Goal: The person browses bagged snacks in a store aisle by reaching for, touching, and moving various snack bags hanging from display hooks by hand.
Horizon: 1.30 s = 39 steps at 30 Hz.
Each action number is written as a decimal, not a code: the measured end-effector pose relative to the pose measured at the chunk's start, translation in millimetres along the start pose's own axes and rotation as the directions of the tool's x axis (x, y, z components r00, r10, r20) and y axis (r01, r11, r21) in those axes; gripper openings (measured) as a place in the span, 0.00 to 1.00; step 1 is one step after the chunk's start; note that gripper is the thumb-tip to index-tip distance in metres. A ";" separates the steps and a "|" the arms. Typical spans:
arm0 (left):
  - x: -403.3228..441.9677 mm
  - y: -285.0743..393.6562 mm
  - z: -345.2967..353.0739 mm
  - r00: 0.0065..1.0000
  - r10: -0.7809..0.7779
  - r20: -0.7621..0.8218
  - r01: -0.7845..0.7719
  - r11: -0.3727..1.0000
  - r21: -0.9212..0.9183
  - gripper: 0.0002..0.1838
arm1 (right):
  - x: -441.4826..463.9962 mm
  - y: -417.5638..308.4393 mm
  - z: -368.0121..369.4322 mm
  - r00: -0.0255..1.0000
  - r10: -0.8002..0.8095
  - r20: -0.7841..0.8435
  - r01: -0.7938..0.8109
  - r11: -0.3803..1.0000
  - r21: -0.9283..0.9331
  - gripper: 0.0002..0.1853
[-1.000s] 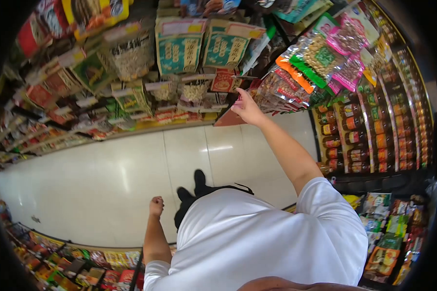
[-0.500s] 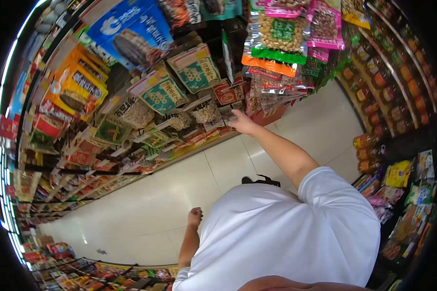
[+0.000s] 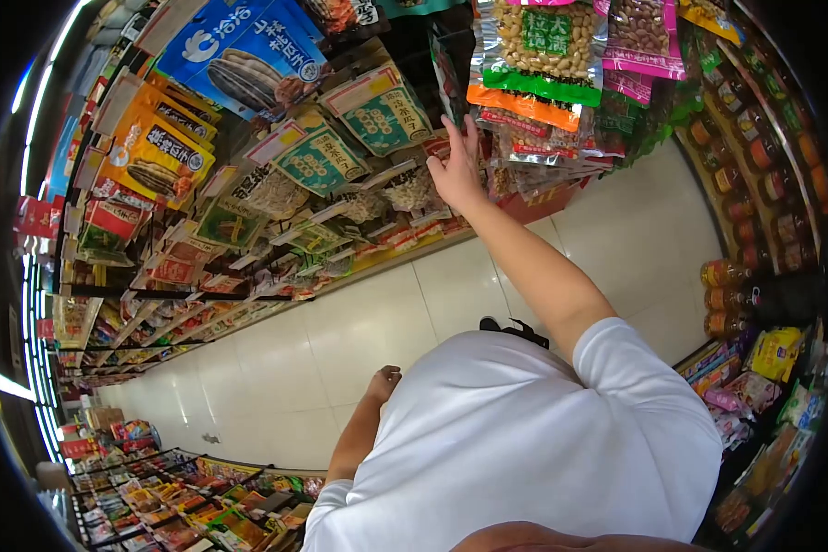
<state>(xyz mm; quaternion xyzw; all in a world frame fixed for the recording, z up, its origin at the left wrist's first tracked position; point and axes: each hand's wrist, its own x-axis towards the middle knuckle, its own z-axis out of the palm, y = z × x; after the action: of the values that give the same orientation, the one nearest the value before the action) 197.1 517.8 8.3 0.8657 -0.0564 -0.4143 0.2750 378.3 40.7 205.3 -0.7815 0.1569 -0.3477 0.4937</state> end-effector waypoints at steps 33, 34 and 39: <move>50.7 -98.2 -117.6 1.000 0.005 0.019 -0.002 0.992 -0.130 0.19 | 25.7 -42.9 8.1 0.969 0.153 0.195 -0.131 0.984 -0.121 0.38; 54.9 -97.8 -122.1 1.000 -0.006 0.015 0.007 0.995 -0.100 0.19 | 24.7 -46.4 5.9 0.980 0.117 0.159 -0.103 0.990 -0.095 0.38; 64.7 -86.2 -133.3 0.999 0.004 0.037 -0.003 0.999 -0.033 0.19 | 31.6 -64.5 -8.9 0.997 -0.001 -0.078 0.012 0.991 0.132 0.33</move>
<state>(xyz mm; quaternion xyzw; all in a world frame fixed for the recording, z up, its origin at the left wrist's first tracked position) 327.7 626.6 -13.9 0.8531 -0.0562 -0.4308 0.2890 388.1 46.1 276.8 -0.7335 0.1499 -0.3889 0.5369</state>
